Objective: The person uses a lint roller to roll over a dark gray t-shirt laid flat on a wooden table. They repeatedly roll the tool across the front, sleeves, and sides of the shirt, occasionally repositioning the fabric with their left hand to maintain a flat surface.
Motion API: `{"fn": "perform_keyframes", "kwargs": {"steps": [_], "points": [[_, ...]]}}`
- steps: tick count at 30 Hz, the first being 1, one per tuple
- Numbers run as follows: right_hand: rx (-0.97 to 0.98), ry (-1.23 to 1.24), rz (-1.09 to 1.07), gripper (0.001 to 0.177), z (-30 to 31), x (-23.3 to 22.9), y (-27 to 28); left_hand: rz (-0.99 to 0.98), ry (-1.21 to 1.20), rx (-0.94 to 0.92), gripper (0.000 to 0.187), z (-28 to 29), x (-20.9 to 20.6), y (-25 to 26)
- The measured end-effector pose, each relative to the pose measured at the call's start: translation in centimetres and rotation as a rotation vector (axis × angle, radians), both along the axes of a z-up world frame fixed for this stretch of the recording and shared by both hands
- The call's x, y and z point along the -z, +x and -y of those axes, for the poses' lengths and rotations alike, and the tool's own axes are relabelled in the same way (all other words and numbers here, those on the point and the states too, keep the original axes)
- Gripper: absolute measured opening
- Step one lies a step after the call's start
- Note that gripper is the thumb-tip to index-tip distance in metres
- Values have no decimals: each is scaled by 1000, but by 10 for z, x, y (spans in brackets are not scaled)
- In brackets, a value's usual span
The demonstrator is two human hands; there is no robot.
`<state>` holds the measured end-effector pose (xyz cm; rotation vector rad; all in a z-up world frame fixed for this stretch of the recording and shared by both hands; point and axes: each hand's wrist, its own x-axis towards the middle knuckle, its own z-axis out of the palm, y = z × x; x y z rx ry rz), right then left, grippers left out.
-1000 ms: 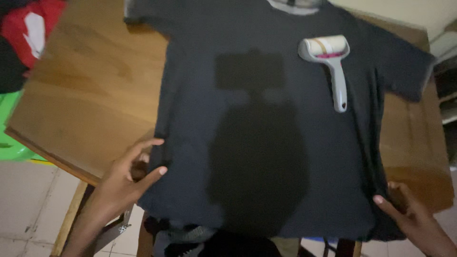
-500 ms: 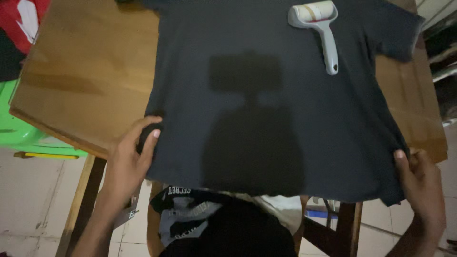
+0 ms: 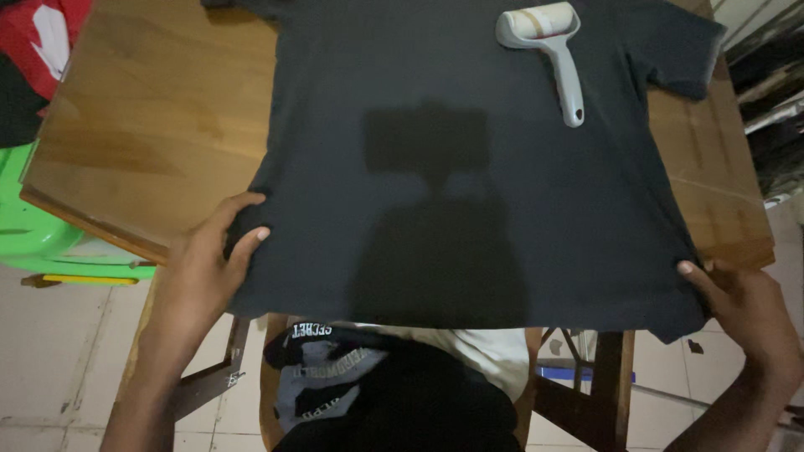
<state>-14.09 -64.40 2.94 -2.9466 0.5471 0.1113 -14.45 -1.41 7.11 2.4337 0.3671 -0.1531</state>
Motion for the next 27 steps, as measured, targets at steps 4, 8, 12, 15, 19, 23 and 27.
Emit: {"fn": "perform_keyframes", "kwargs": {"steps": [4,8,12,15,19,23,27], "points": [[115,-101,-227,54,-18,-14,5,-148,105,37,50,3,-11,0],[81,-325,-190,52,-68,-52,2,53,302,165,58,-4,-12,2],[-193,-256,162,56,-136,-65,22,116,359,191,55,5,5,21],[-514,59,161,68,-179,-47,52,276,319,358,57,25,28,40],[-787,-18,174,64,-198,-18,73,524,388,557,58,36,58,48],[-761,-3,142,56,-182,-6,68,420,377,570,62,22,77,42],[-680,44,190,53,-166,-7,68,399,445,566,64,18,74,42]]}}
